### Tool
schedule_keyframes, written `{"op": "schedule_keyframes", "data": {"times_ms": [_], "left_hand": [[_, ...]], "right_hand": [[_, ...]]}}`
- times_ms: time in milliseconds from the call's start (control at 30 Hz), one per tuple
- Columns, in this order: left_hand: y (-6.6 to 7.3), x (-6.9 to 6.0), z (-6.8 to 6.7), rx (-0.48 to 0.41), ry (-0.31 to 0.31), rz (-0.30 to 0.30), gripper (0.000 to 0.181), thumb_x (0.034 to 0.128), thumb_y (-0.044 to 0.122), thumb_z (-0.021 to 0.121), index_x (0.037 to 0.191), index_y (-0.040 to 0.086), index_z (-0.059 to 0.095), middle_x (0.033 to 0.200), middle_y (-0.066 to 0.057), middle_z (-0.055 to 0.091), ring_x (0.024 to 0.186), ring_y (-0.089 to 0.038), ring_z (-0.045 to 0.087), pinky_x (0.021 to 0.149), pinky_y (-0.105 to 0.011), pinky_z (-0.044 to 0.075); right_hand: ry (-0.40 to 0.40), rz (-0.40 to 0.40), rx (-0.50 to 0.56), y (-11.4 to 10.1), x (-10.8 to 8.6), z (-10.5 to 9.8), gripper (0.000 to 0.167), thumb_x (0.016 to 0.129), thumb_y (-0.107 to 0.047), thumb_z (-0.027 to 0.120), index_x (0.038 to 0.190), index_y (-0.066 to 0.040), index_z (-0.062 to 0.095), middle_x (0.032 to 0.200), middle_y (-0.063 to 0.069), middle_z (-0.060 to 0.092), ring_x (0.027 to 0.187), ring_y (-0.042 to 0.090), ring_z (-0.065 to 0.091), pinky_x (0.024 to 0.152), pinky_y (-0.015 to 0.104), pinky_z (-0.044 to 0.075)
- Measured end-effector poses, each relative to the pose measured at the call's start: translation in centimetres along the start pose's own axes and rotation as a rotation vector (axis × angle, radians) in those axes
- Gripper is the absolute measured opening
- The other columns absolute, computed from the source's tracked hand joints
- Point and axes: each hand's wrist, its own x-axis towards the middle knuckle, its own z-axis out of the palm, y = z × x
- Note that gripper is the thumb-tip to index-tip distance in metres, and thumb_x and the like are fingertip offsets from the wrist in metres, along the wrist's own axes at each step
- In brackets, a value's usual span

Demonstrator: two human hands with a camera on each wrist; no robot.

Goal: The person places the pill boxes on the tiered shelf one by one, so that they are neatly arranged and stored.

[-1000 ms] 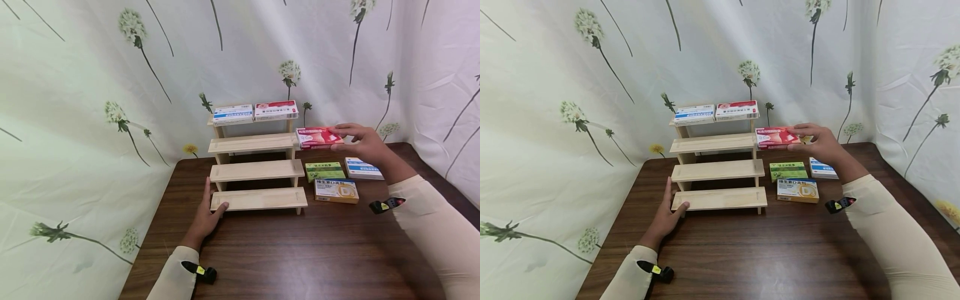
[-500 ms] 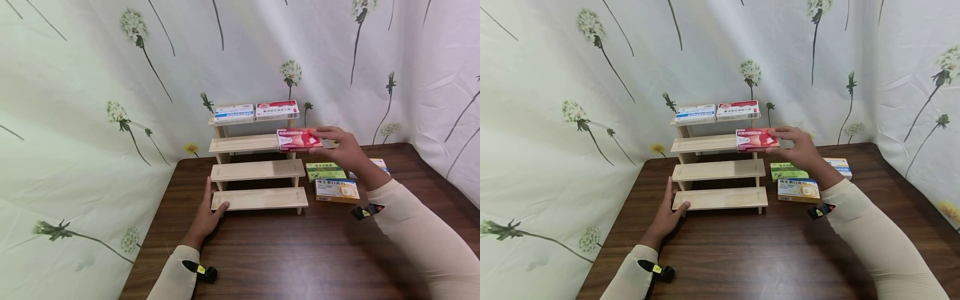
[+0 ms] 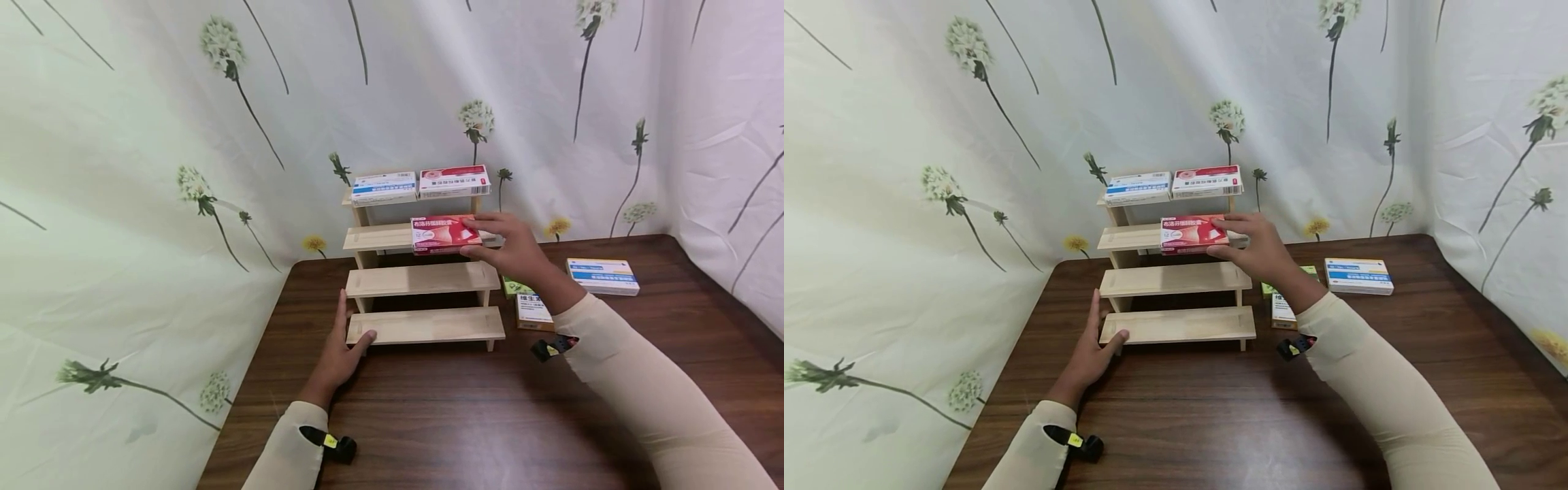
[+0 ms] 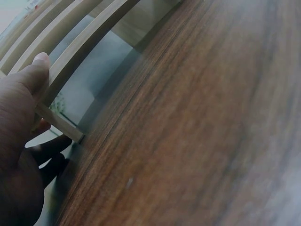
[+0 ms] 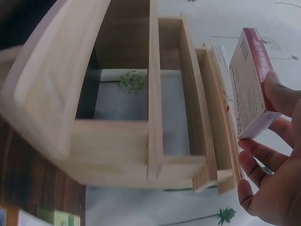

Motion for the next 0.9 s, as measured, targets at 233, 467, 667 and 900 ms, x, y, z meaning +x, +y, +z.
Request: {"op": "schedule_keyframes", "data": {"times_ms": [233, 467, 667, 900], "left_hand": [[0.1, 0.0, 0.0, 0.000, 0.001, -0.012, 0.106, 0.1067, 0.036, 0.074, 0.174, 0.045, -0.008, 0.170, -0.019, 0.044, 0.151, -0.042, 0.053, 0.127, -0.065, 0.034], [0.1, -0.1, 0.0, 0.005, 0.000, -0.014, 0.106, 0.1071, 0.036, 0.073, 0.175, 0.043, -0.009, 0.172, -0.020, 0.042, 0.152, -0.043, 0.052, 0.127, -0.066, 0.033], [0.2, 0.0, 0.0, -0.007, 0.003, -0.010, 0.106, 0.1071, 0.036, 0.073, 0.175, 0.043, -0.009, 0.171, -0.021, 0.043, 0.151, -0.043, 0.053, 0.128, -0.066, 0.033], [0.1, 0.1, 0.1, 0.002, 0.007, -0.007, 0.109, 0.1063, 0.035, 0.075, 0.174, 0.046, -0.009, 0.169, -0.020, 0.046, 0.150, -0.041, 0.054, 0.128, -0.065, 0.034]], "right_hand": [[-0.009, 0.014, 0.015, -0.8, 1.1, 1.4, 0.060, 0.096, -0.022, 0.087, 0.150, -0.008, 0.066, 0.160, 0.024, 0.058, 0.146, 0.045, 0.049, 0.116, 0.066, 0.042], [-0.023, -0.019, -0.081, -1.3, 2.1, 3.3, 0.062, 0.097, -0.030, 0.086, 0.152, -0.010, 0.065, 0.159, 0.021, 0.059, 0.145, 0.042, 0.048, 0.116, 0.064, 0.044], [-0.020, -0.074, -0.150, -1.6, 2.9, 5.0, 0.064, 0.096, -0.034, 0.086, 0.153, -0.012, 0.065, 0.158, 0.019, 0.061, 0.144, 0.040, 0.050, 0.118, 0.066, 0.040], [-0.024, -0.062, -0.196, -2.5, 4.1, 6.7, 0.064, 0.097, -0.039, 0.085, 0.153, -0.016, 0.066, 0.158, 0.016, 0.063, 0.143, 0.037, 0.051, 0.119, 0.063, 0.038]]}}
